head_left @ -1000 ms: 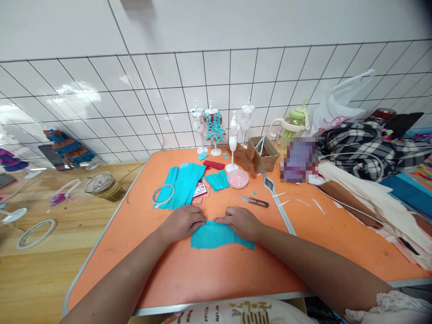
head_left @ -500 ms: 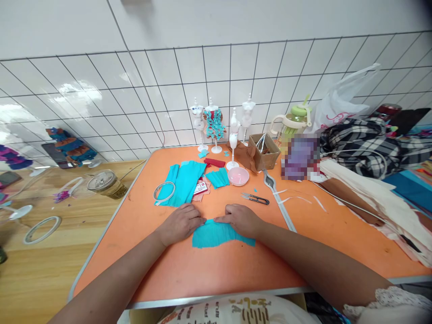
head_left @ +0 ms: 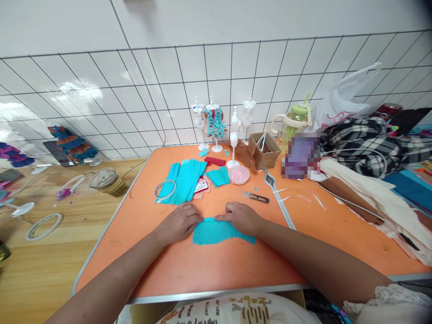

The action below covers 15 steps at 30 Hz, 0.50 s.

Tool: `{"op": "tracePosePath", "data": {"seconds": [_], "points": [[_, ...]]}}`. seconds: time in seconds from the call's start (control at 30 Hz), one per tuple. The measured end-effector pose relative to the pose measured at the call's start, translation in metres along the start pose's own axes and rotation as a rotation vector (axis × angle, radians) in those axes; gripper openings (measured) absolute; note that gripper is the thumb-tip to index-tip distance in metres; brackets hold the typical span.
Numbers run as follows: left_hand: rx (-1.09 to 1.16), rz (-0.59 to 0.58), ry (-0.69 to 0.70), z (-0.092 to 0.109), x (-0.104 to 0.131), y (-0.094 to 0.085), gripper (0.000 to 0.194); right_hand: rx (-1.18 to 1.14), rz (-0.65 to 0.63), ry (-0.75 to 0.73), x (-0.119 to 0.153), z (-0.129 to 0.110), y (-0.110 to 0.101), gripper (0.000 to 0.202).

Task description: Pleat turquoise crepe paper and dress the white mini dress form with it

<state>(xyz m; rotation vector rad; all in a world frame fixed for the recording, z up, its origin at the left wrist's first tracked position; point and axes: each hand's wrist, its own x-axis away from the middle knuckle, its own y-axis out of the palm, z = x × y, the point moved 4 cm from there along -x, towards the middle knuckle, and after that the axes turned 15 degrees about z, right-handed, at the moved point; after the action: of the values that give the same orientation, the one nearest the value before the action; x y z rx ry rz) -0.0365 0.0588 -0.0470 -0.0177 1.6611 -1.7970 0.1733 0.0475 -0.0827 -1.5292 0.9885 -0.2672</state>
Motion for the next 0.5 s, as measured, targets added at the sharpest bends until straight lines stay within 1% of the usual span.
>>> {"op": "tracePosePath", "data": {"seconds": [0.1, 0.17, 0.27, 0.33, 0.4, 0.47, 0.5], "points": [[-0.065, -0.077, 0.048, 0.006, -0.004, -0.004, 0.027, 0.014, -0.011, -0.032, 0.000, 0.000, -0.001, 0.037], [-0.097, -0.122, 0.072, 0.009, -0.005, -0.009, 0.031, 0.008, -0.011, -0.065, 0.003, 0.000, -0.005, 0.041], [-0.109, -0.117, 0.071, 0.009, -0.005, -0.018, 0.034, 0.013, 0.034, -0.102, 0.010, 0.004, -0.017, 0.042], [-0.108, -0.073, 0.017, 0.008, -0.005, -0.021, 0.036, 0.054, 0.063, -0.109, 0.016, 0.007, -0.024, 0.039], [-0.126, 0.023, -0.084, 0.010, -0.007, -0.022, 0.043, 0.095, 0.067, -0.109, 0.020, 0.010, -0.028, 0.035], [-0.153, 0.140, -0.179, 0.020, -0.012, -0.018, 0.052, 0.110, 0.064, -0.097, 0.021, 0.010, -0.029, 0.033], [-0.148, 0.156, -0.198, 0.029, -0.015, -0.013, 0.055, 0.110, 0.064, -0.090, 0.020, 0.010, -0.028, 0.032]]}}
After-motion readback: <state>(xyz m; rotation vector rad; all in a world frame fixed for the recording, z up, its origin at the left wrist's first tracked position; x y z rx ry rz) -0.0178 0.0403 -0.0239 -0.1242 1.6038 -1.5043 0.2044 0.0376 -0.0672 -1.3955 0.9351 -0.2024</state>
